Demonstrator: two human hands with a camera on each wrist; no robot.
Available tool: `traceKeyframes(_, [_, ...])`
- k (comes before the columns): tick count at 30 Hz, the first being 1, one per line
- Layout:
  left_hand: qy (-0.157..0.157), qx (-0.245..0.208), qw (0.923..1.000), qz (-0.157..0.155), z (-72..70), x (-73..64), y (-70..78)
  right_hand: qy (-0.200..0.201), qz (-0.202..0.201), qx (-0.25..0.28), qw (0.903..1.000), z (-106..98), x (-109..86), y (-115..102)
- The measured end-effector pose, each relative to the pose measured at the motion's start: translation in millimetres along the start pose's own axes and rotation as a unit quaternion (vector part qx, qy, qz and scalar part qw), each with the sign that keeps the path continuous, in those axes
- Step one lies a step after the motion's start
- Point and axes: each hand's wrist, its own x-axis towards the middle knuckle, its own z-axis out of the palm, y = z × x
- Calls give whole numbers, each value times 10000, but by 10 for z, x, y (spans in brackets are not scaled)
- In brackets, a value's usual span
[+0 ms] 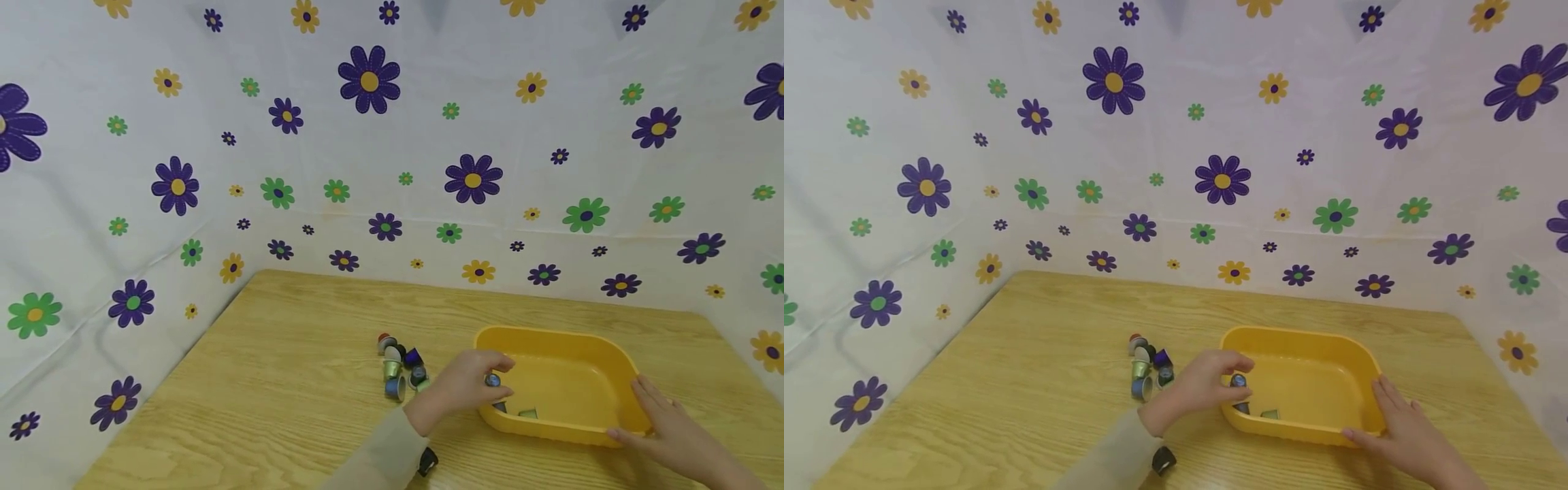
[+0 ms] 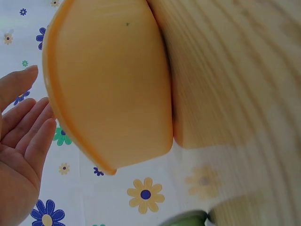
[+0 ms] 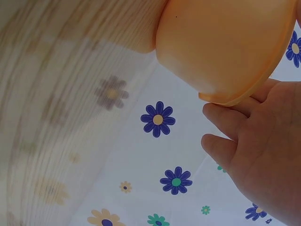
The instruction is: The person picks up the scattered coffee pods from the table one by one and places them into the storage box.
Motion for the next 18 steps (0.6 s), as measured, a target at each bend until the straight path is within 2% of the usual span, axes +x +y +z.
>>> traceKeyframes(5, [86,-135,9997,-176,-90,-79,-25,38,-54,10,10000,-1,-12,3])
traceKeyframes(10, [224,33,9993,-307,-184,-147,-69,7,0,50,10000,-2,-9,-6])
traceKeyframes(18, [511,-31,9979,-388,-268,-274,-222,44,-17,40,10000,21,-21,-13])
